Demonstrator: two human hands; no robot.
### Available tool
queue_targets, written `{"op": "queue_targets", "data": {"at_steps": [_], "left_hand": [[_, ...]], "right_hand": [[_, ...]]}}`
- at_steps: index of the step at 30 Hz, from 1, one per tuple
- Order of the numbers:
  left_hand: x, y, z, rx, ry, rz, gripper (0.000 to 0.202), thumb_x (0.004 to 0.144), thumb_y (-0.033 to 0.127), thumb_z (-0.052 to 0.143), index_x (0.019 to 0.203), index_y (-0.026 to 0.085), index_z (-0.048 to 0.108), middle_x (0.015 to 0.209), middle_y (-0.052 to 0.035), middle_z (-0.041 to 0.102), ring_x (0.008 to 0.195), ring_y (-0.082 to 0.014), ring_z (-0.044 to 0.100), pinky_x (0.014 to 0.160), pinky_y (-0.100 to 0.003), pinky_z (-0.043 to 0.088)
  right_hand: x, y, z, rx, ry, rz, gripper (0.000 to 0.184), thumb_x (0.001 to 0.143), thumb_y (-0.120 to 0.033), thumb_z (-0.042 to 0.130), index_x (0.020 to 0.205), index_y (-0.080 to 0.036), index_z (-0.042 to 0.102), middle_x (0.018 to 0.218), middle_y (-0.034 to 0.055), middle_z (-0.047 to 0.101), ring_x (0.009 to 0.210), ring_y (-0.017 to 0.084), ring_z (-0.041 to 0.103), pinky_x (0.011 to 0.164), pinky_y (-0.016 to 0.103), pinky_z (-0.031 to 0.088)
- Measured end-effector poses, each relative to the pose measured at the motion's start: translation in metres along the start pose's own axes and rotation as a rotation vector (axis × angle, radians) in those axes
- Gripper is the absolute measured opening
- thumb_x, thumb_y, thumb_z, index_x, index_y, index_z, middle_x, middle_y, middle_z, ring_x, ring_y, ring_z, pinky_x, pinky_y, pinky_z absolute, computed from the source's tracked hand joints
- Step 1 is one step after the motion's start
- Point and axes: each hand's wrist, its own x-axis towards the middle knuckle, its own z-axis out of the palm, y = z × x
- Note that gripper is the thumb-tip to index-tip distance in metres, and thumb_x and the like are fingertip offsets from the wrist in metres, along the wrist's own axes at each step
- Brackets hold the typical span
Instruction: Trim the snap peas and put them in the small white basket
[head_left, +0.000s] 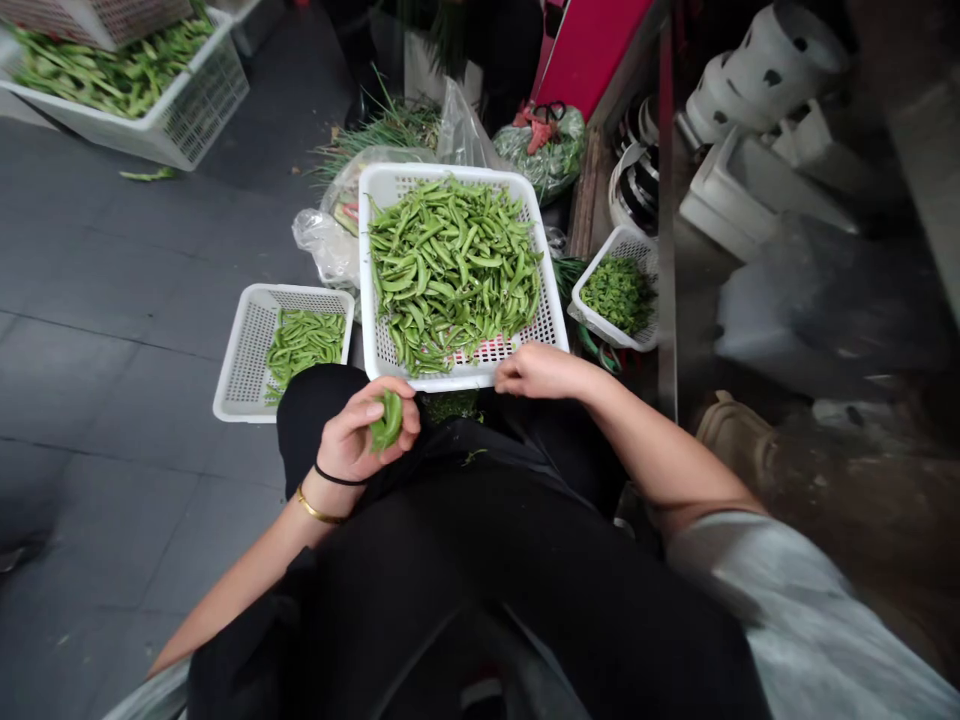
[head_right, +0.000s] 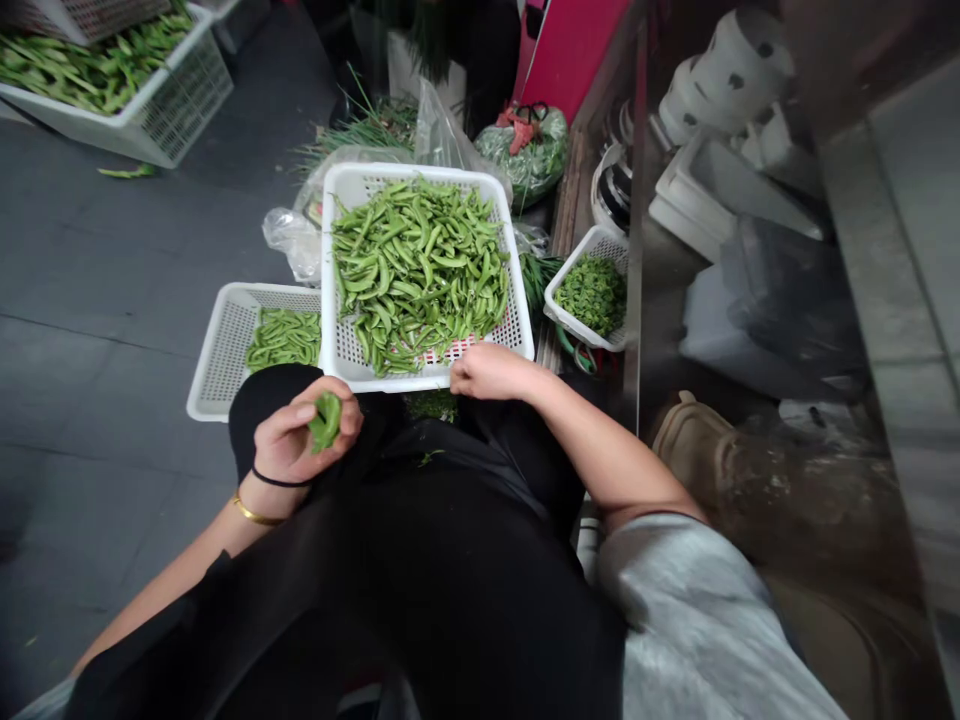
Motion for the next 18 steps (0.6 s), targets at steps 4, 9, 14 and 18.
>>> {"op": "queue_targets", "data": {"at_steps": [4, 9, 14, 18], "left_hand": [[0.002, -0.007, 0.004, -0.029, -0.092, -0.051, 0.018, 0.067, 0.027, 0.071, 0.069, 0.015, 0.059, 0.056, -0.0025, 0.056, 0.038, -0.0098, 0.047, 0.029, -0.016, 0.028], [-0.001, -0.004, 0.001, 0.023, -0.044, -0.075, 0.018, 0.07, 0.022, 0.072, 0.065, 0.013, 0.057, 0.046, 0.0027, 0.046, 0.034, -0.0043, 0.036, 0.033, -0.015, 0.024], [-0.001, -0.008, -0.002, 0.141, 0.117, -0.166, 0.018, 0.071, 0.028, 0.072, 0.069, 0.012, 0.064, 0.048, 0.0016, 0.049, 0.037, -0.0057, 0.04, 0.033, -0.015, 0.023], [0.004, -0.016, 0.004, 0.29, 0.147, -0.27, 0.025, 0.071, 0.034, 0.072, 0.082, 0.011, 0.07, 0.052, 0.0003, 0.053, 0.039, -0.0063, 0.045, 0.034, -0.015, 0.025]], "right_hand": [[0.069, 0.019, 0.01, -0.385, 0.004, -0.082, 0.027, 0.087, -0.016, 0.046, 0.103, -0.017, 0.067, 0.096, 0.0102, 0.069, 0.079, 0.018, 0.061, 0.061, 0.025, 0.034], [0.11, 0.042, 0.032, -0.511, -0.175, -0.224, 0.03, 0.088, -0.015, 0.044, 0.112, -0.016, 0.063, 0.097, 0.0121, 0.068, 0.076, 0.018, 0.06, 0.061, 0.026, 0.035], [0.076, 0.044, 0.016, -0.363, 0.084, -0.161, 0.026, 0.089, -0.021, 0.043, 0.107, -0.017, 0.061, 0.101, 0.0084, 0.064, 0.076, 0.015, 0.057, 0.061, 0.025, 0.035], [0.013, 0.011, 0.014, -0.188, 0.4, -0.238, 0.024, 0.093, -0.025, 0.039, 0.1, -0.017, 0.061, 0.096, 0.0067, 0.063, 0.083, 0.014, 0.056, 0.068, 0.023, 0.038]]}}
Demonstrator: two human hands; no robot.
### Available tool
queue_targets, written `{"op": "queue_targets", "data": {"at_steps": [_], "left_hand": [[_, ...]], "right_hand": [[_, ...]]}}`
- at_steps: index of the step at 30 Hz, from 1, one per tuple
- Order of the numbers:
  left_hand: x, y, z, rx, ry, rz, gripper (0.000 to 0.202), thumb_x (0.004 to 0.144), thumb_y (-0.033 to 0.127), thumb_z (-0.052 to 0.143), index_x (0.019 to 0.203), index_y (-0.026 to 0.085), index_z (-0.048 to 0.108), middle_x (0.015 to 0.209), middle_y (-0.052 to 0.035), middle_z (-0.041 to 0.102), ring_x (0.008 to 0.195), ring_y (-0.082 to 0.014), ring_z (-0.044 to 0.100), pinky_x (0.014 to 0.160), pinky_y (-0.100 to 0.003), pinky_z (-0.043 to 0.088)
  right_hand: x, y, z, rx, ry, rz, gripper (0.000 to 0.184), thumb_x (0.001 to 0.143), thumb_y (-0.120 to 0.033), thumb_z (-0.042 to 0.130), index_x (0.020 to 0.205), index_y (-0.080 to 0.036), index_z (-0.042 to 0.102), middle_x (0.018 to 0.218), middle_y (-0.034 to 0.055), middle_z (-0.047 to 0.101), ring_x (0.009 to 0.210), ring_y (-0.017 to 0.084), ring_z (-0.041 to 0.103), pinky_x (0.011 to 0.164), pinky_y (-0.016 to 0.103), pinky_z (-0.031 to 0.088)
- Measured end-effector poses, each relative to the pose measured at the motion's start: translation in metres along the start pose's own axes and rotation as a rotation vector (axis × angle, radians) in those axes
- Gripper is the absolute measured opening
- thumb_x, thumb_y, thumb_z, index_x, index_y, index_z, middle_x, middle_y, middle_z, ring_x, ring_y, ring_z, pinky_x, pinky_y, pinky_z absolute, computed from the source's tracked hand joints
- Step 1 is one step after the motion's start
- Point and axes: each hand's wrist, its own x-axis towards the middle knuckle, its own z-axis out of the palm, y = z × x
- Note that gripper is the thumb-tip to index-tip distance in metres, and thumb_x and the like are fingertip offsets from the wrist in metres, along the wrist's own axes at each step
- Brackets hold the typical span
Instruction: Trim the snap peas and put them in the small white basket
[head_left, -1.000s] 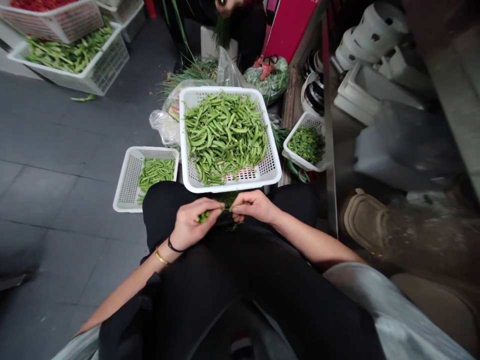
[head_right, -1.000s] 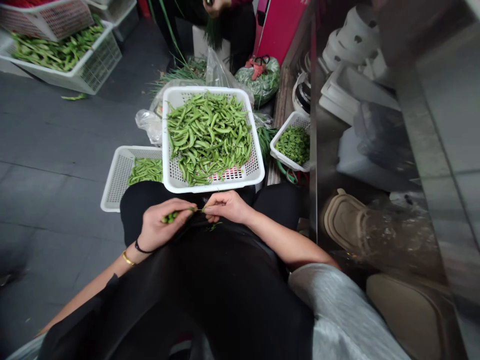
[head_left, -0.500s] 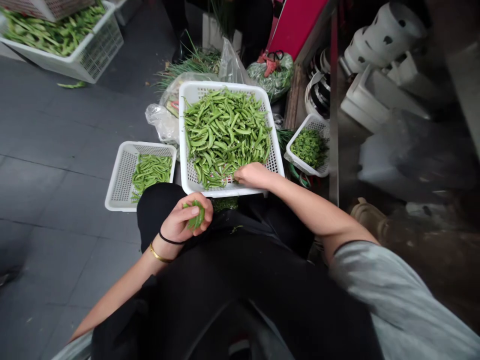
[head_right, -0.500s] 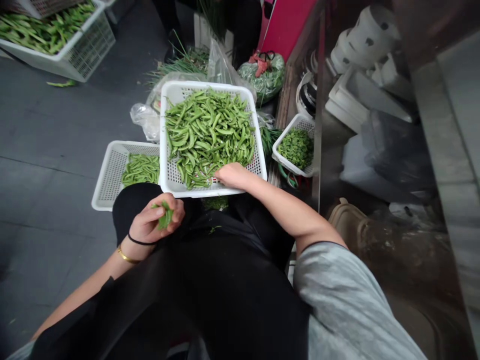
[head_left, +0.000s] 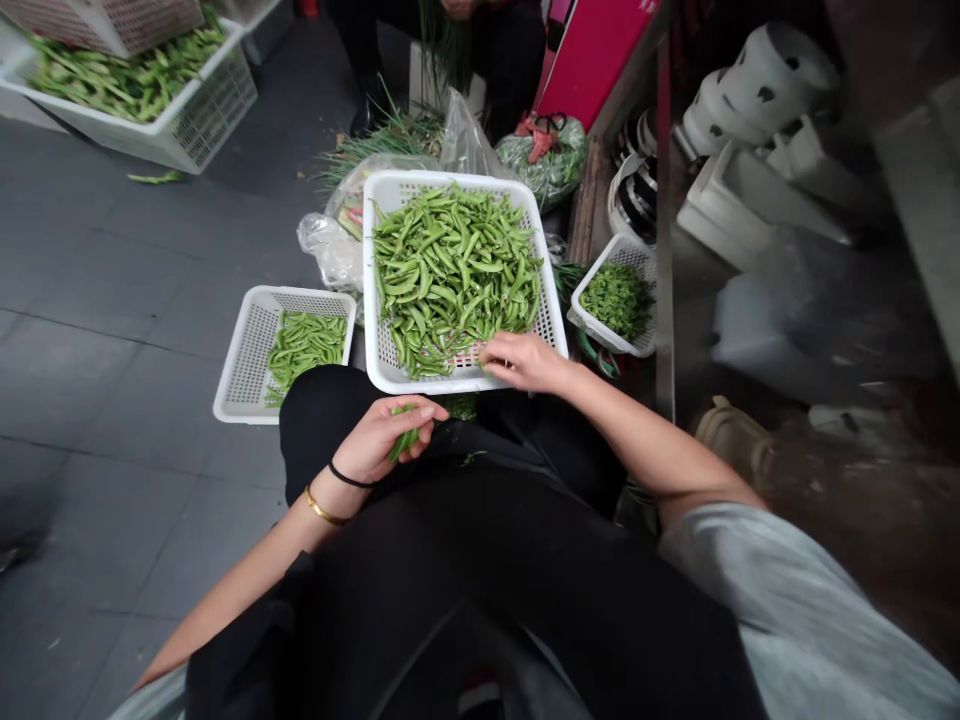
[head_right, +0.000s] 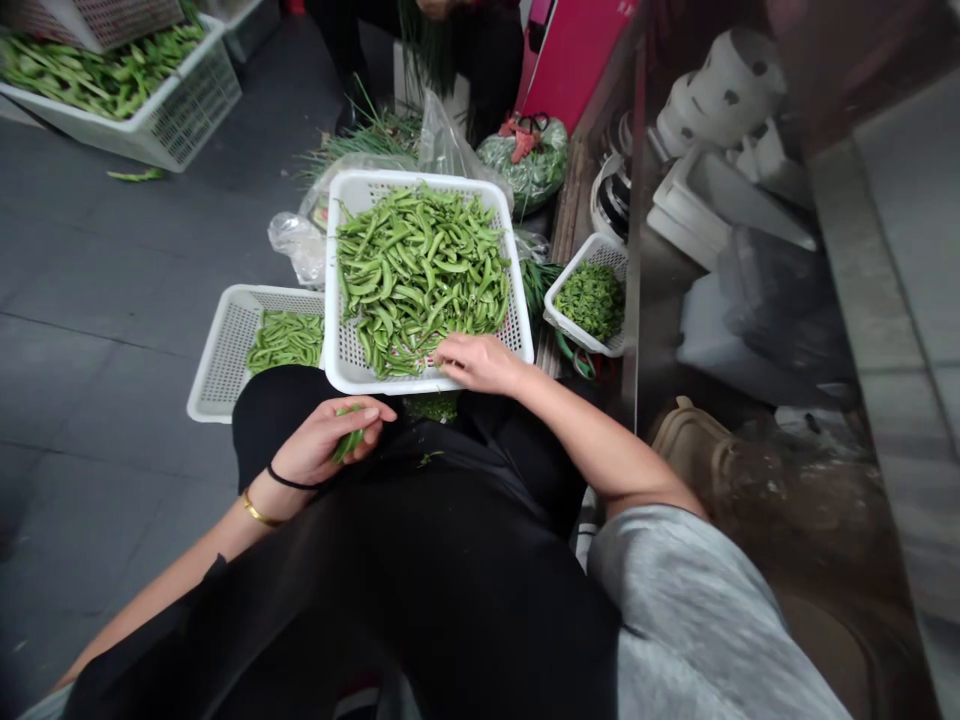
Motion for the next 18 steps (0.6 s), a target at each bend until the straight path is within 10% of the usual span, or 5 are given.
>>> {"op": "queue_targets", "data": {"at_steps": [8, 18], "left_hand": [[0.007, -0.013, 0.021, 0.092, 0.074, 0.029, 0.031, 0.061, 0.036, 0.079, 0.074, 0.011, 0.065, 0.052, 0.0017, 0.056, 0.038, -0.0054, 0.045, 0.033, -0.015, 0.026], [-0.005, 0.003, 0.016, 0.396, 0.081, 0.22, 0.022, 0.069, 0.032, 0.072, 0.074, 0.011, 0.065, 0.041, 0.003, 0.051, 0.034, -0.0043, 0.038, 0.035, -0.015, 0.024]], "right_hand": [[-0.041, -0.085, 0.009, -0.055, 0.194, -0.421, 0.024, 0.095, -0.021, 0.04, 0.092, -0.018, 0.063, 0.084, 0.0033, 0.066, 0.079, 0.014, 0.058, 0.068, 0.025, 0.041], [-0.013, -0.07, -0.003, 0.396, 0.368, -0.06, 0.015, 0.089, -0.025, 0.054, 0.08, -0.016, 0.06, 0.075, 0.0025, 0.063, 0.069, 0.011, 0.056, 0.066, 0.021, 0.044]]}}
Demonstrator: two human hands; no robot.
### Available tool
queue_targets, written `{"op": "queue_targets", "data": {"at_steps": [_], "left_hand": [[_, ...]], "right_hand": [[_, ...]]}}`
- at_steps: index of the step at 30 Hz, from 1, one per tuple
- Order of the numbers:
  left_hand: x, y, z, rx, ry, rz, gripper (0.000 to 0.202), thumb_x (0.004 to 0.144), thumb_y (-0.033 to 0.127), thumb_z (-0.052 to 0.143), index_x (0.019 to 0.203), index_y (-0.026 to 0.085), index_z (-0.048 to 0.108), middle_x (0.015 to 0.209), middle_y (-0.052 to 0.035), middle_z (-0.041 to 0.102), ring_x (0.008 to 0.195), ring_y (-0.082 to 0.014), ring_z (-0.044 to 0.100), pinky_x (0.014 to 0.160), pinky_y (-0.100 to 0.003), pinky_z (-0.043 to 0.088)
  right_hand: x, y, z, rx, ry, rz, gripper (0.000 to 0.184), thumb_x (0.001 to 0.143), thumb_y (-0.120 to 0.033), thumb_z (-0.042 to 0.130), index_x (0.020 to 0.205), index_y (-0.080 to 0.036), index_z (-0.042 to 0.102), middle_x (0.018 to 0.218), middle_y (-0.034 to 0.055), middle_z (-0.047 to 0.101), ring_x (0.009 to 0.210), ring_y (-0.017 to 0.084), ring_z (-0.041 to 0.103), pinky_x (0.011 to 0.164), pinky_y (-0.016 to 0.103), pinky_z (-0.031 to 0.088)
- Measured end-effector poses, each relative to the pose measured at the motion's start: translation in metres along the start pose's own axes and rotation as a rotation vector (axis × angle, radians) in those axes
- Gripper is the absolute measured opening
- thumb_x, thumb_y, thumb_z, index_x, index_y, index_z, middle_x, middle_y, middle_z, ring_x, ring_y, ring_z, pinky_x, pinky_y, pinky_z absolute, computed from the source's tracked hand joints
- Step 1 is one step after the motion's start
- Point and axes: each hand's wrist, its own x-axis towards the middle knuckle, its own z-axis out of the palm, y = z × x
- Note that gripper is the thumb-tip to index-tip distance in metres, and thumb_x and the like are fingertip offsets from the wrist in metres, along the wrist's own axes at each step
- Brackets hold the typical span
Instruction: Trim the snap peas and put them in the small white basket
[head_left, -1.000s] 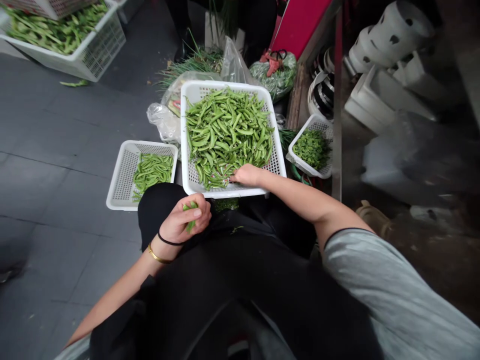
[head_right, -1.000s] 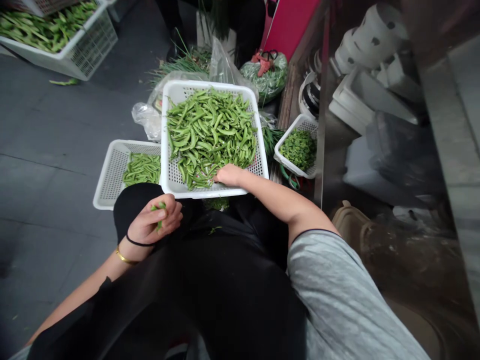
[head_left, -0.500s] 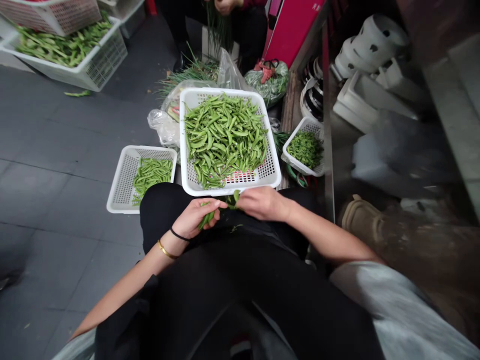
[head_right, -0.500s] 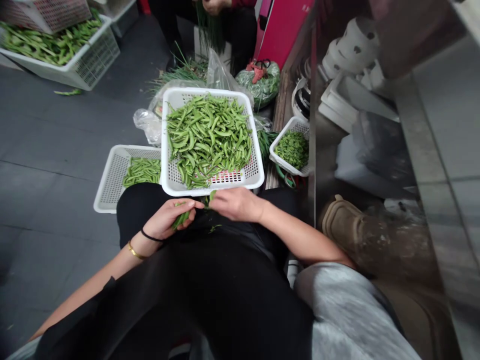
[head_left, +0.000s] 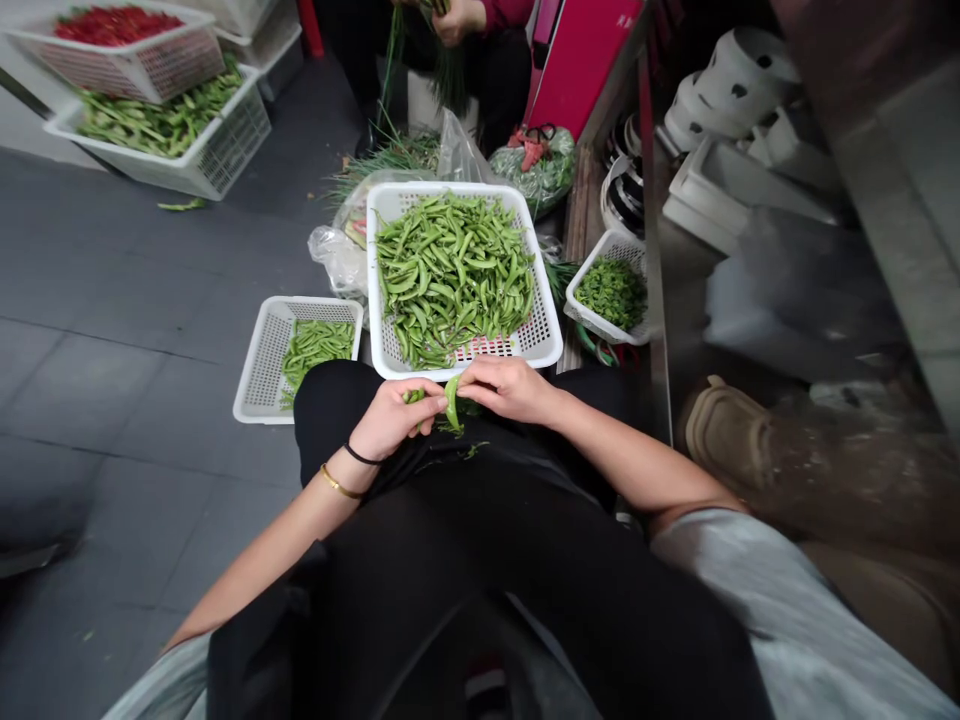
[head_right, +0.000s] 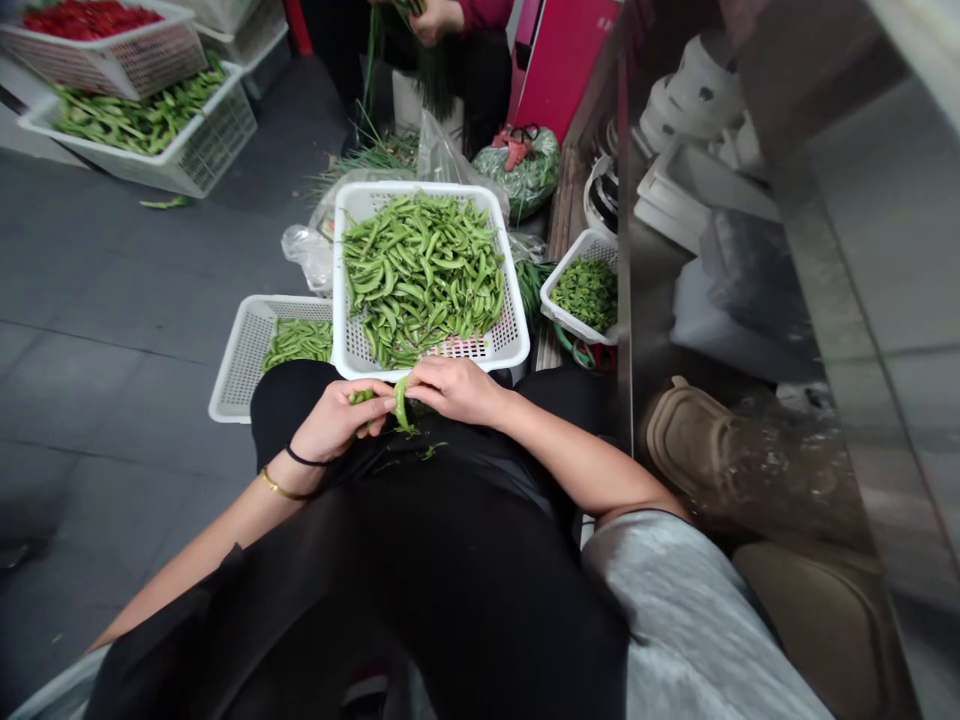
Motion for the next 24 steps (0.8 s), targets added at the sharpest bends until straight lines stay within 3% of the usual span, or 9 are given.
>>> {"op": "queue_targets", "data": {"at_steps": [4, 7, 10, 15, 17, 20, 22, 24], "left_hand": [[0.001, 0.006, -0.003, 0.115, -0.01, 0.06, 0.014, 0.07, 0.024, 0.07, 0.069, 0.012, 0.064, 0.041, 0.0034, 0.051, 0.035, -0.004, 0.04, 0.036, -0.015, 0.027], [0.004, 0.009, -0.003, 0.144, -0.041, 0.093, 0.012, 0.069, 0.022, 0.07, 0.07, 0.011, 0.065, 0.042, 0.0026, 0.052, 0.037, -0.0049, 0.044, 0.037, -0.014, 0.029], [0.008, 0.009, 0.003, -0.048, -0.062, 0.038, 0.014, 0.069, 0.024, 0.071, 0.072, 0.012, 0.064, 0.045, 0.0022, 0.054, 0.035, -0.0051, 0.044, 0.034, -0.015, 0.026], [0.01, 0.004, 0.015, -0.444, -0.109, -0.1, 0.022, 0.063, 0.025, 0.074, 0.066, 0.012, 0.057, 0.057, -0.0023, 0.063, 0.033, -0.0042, 0.041, 0.03, -0.015, 0.022], [0.008, 0.003, 0.014, -0.479, -0.026, -0.078, 0.022, 0.063, 0.023, 0.073, 0.064, 0.012, 0.055, 0.057, -0.0019, 0.062, 0.033, -0.0036, 0.039, 0.03, -0.015, 0.022], [0.003, 0.004, 0.007, -0.399, 0.175, 0.048, 0.019, 0.065, 0.02, 0.073, 0.067, 0.012, 0.056, 0.058, -0.0019, 0.063, 0.036, -0.0048, 0.044, 0.032, -0.015, 0.026], [-0.001, 0.005, 0.005, -0.312, 0.258, 0.12, 0.018, 0.065, 0.02, 0.073, 0.069, 0.013, 0.058, 0.059, -0.002, 0.064, 0.038, -0.0057, 0.047, 0.033, -0.016, 0.029], [-0.004, 0.007, 0.005, -0.22, 0.267, 0.157, 0.018, 0.066, 0.022, 0.074, 0.071, 0.013, 0.059, 0.06, -0.0021, 0.064, 0.039, -0.0064, 0.048, 0.034, -0.016, 0.031]], "right_hand": [[0.003, 0.004, -0.002, 0.028, 0.029, 0.088, 0.011, 0.087, -0.026, 0.056, 0.086, -0.015, 0.058, 0.067, -0.0015, 0.058, 0.058, 0.008, 0.05, 0.059, 0.02, 0.041], [0.006, 0.006, -0.007, -0.007, 0.024, -0.02, 0.012, 0.09, -0.024, 0.052, 0.085, -0.016, 0.059, 0.073, 0.0004, 0.061, 0.066, 0.01, 0.055, 0.066, 0.021, 0.043], [0.01, 0.005, -0.001, -0.154, 0.079, -0.079, 0.02, 0.093, -0.023, 0.044, 0.082, -0.015, 0.058, 0.076, 0.0037, 0.062, 0.071, 0.012, 0.056, 0.069, 0.022, 0.042], [0.01, -0.001, 0.019, -0.472, 0.153, 0.007, 0.031, 0.096, -0.029, 0.036, 0.079, -0.015, 0.058, 0.07, 0.0059, 0.058, 0.066, 0.015, 0.053, 0.062, 0.027, 0.039], [0.001, -0.002, 0.014, -0.434, 0.176, 0.012, 0.028, 0.096, -0.027, 0.037, 0.081, -0.015, 0.057, 0.072, 0.0059, 0.059, 0.068, 0.015, 0.054, 0.064, 0.027, 0.04], [-0.02, -0.002, -0.009, -0.277, 0.19, 0.046, 0.021, 0.094, -0.024, 0.042, 0.081, -0.016, 0.057, 0.074, 0.0054, 0.061, 0.071, 0.014, 0.056, 0.067, 0.026, 0.043], [-0.03, -0.002, -0.024, -0.161, 0.112, 0.091, 0.016, 0.092, -0.026, 0.047, 0.083, -0.017, 0.057, 0.074, 0.0039, 0.061, 0.068, 0.013, 0.056, 0.064, 0.025, 0.044], [-0.033, -0.004, -0.028, -0.056, 0.009, 0.14, 0.019, 0.088, -0.033, 0.056, 0.096, -0.016, 0.057, 0.082, 0.0037, 0.062, 0.065, 0.012, 0.056, 0.061, 0.024, 0.044]]}}
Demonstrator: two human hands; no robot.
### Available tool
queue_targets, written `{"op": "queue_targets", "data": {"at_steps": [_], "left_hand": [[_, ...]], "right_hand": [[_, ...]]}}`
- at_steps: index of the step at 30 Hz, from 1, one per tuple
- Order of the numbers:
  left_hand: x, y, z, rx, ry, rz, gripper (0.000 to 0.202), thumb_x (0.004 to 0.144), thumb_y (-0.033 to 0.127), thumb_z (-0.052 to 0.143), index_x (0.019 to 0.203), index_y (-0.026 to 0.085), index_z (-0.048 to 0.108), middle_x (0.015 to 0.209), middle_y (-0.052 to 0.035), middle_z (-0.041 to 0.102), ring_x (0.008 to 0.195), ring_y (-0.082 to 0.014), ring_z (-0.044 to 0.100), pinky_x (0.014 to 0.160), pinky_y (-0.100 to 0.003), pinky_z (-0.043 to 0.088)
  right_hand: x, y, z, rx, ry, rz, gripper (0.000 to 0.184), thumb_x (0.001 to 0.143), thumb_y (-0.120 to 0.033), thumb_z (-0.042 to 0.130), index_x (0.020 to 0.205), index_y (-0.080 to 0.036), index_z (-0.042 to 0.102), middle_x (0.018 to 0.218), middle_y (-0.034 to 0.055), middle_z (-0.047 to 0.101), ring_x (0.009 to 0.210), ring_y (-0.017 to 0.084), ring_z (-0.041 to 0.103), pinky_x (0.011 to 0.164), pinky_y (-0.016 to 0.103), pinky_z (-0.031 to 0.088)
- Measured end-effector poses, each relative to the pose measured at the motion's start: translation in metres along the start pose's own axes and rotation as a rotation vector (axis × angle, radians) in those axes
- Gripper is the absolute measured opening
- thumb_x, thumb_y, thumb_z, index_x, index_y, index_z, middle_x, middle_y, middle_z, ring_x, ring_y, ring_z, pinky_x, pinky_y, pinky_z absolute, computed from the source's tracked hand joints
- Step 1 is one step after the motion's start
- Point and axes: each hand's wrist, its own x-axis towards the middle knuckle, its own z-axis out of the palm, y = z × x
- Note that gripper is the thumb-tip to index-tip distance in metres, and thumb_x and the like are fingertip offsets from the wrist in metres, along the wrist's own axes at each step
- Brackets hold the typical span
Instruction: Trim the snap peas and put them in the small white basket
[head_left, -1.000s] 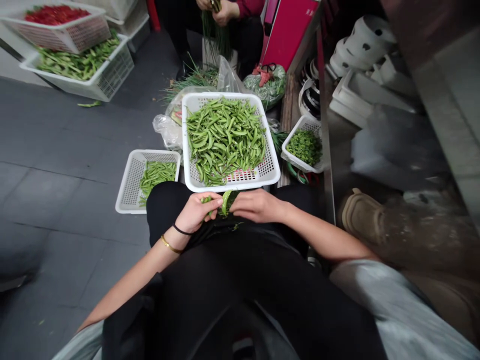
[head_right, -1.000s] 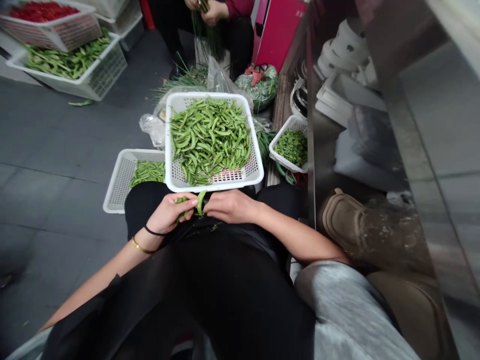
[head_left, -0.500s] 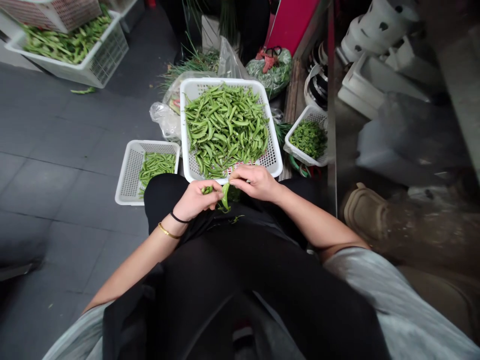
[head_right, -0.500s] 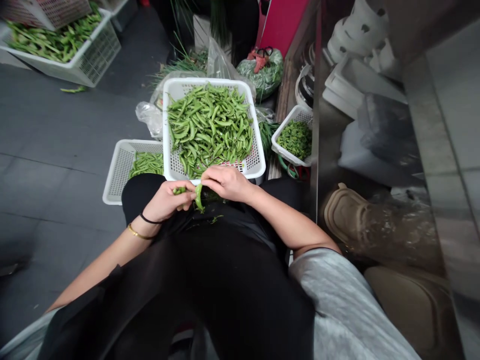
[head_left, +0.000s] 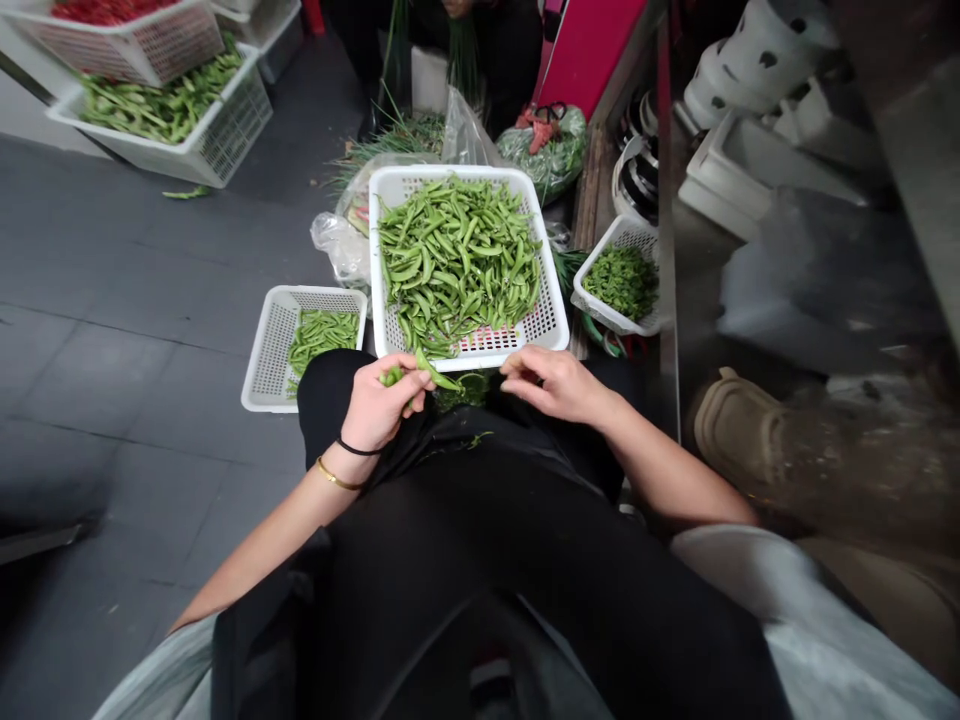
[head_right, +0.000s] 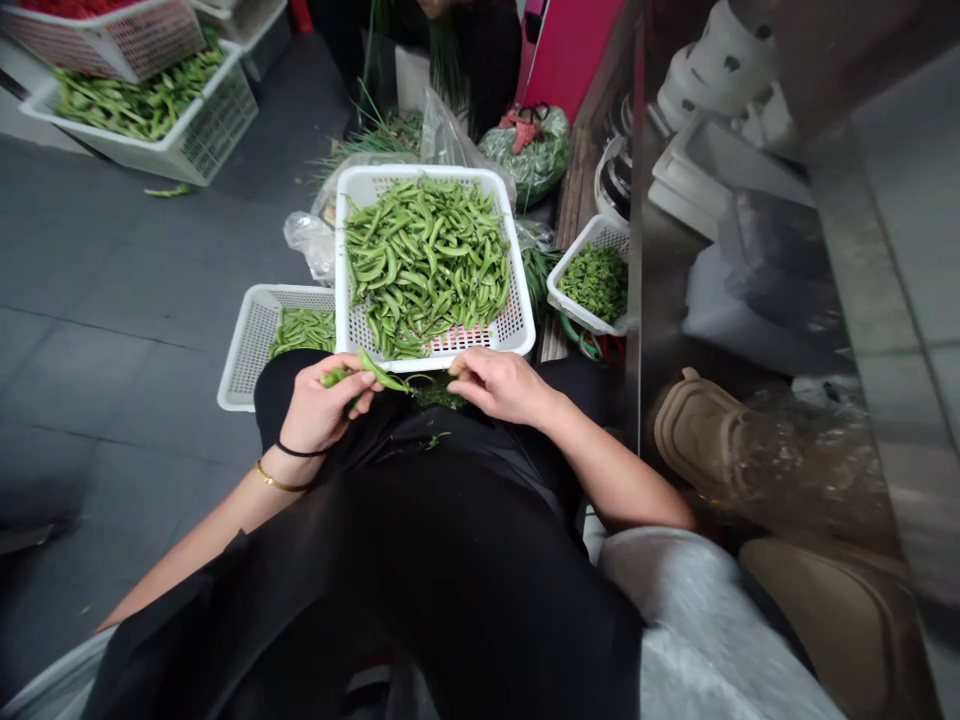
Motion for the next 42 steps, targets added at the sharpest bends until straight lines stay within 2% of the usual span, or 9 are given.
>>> {"op": "queue_targets", "data": {"at_steps": [3, 8, 12, 15, 23, 27, 33, 38, 42], "left_hand": [[-0.004, 0.005, 0.002, 0.168, -0.058, 0.073, 0.017, 0.071, 0.027, 0.071, 0.073, 0.013, 0.062, 0.059, -0.0013, 0.062, 0.04, -0.007, 0.047, 0.035, -0.018, 0.032], [-0.019, 0.022, -0.004, 0.799, -0.053, 0.485, 0.024, 0.074, 0.03, 0.068, 0.095, 0.018, 0.069, 0.074, -0.0039, 0.063, 0.062, -0.0133, 0.056, 0.057, -0.024, 0.044], [-0.023, 0.026, -0.003, 1.046, -0.372, 0.486, 0.01, 0.074, 0.028, 0.066, 0.072, 0.019, 0.07, 0.066, -0.0033, 0.055, 0.057, -0.0129, 0.05, 0.052, -0.023, 0.037], [-0.014, 0.015, 0.001, 0.835, -0.41, 0.361, 0.017, 0.075, 0.026, 0.065, 0.06, 0.018, 0.064, 0.06, -0.002, 0.053, 0.054, -0.0115, 0.047, 0.053, -0.023, 0.036], [-0.001, -0.031, 0.005, -0.175, -0.306, -0.305, 0.037, 0.071, 0.048, 0.069, 0.081, 0.013, 0.061, 0.048, 0.0027, 0.051, 0.033, -0.0068, 0.038, 0.032, -0.019, 0.022], [0.002, -0.031, 0.003, -0.164, -0.322, -0.268, 0.04, 0.062, 0.039, 0.079, 0.086, 0.012, 0.06, 0.055, 0.0005, 0.059, 0.035, -0.0063, 0.044, 0.032, -0.016, 0.025], [0.013, -0.02, -0.013, -0.272, 0.003, -0.077, 0.03, 0.065, 0.03, 0.077, 0.071, 0.016, 0.051, 0.052, 0.003, 0.056, 0.038, -0.0041, 0.042, 0.034, -0.014, 0.026], [0.018, -0.012, -0.029, -0.446, -0.023, -0.107, 0.029, 0.066, 0.028, 0.07, 0.061, 0.017, 0.045, 0.05, 0.0036, 0.049, 0.041, -0.006, 0.042, 0.035, -0.015, 0.029], [0.015, -0.013, -0.026, -0.529, -0.164, -0.264, 0.02, 0.061, 0.025, 0.068, 0.075, 0.018, 0.056, 0.058, 0.0011, 0.056, 0.047, -0.0097, 0.049, 0.035, -0.016, 0.03]], "right_hand": [[0.008, -0.005, 0.014, 0.023, -0.117, 0.006, 0.034, 0.087, -0.04, 0.057, 0.11, -0.016, 0.054, 0.092, 0.0057, 0.062, 0.07, 0.012, 0.058, 0.063, 0.023, 0.043], [0.023, -0.01, 0.04, -0.29, -0.311, -0.125, 0.032, 0.095, -0.031, 0.041, 0.078, -0.013, 0.06, 0.072, 0.0056, 0.062, 0.062, 0.013, 0.054, 0.058, 0.025, 0.033], [0.027, -0.016, 0.034, -0.291, -0.309, -0.276, 0.034, 0.096, -0.032, 0.038, 0.078, -0.013, 0.06, 0.069, 0.0061, 0.062, 0.059, 0.013, 0.053, 0.056, 0.025, 0.032], [0.028, -0.017, 0.029, -0.118, -0.155, -0.25, 0.033, 0.097, -0.031, 0.037, 0.081, -0.014, 0.06, 0.074, 0.006, 0.064, 0.067, 0.013, 0.056, 0.062, 0.023, 0.038], [0.019, -0.009, 0.054, 0.177, -0.037, -0.023, 0.027, 0.095, -0.027, 0.042, 0.076, -0.015, 0.058, 0.062, -0.0003, 0.058, 0.059, 0.009, 0.052, 0.061, 0.02, 0.04], [0.029, -0.008, 0.058, 0.098, 0.0, -0.039, 0.028, 0.094, -0.027, 0.042, 0.076, -0.015, 0.058, 0.064, 0.0006, 0.058, 0.06, 0.01, 0.051, 0.061, 0.021, 0.04], [0.013, -0.001, 0.041, -0.003, 0.012, -0.074, 0.027, 0.095, -0.027, 0.041, 0.081, -0.015, 0.062, 0.071, 0.0046, 0.063, 0.066, 0.012, 0.055, 0.063, 0.023, 0.042], [-0.006, 0.008, 0.01, -0.048, -0.301, 0.035, 0.021, 0.089, -0.03, 0.054, 0.095, -0.016, 0.067, 0.083, 0.0058, 0.067, 0.071, 0.013, 0.059, 0.064, 0.024, 0.042], [0.018, 0.024, -0.007, -0.07, -0.503, 0.171, 0.02, 0.082, -0.033, 0.063, 0.094, -0.019, 0.069, 0.072, -0.0002, 0.067, 0.06, 0.01, 0.058, 0.058, 0.021, 0.037]]}}
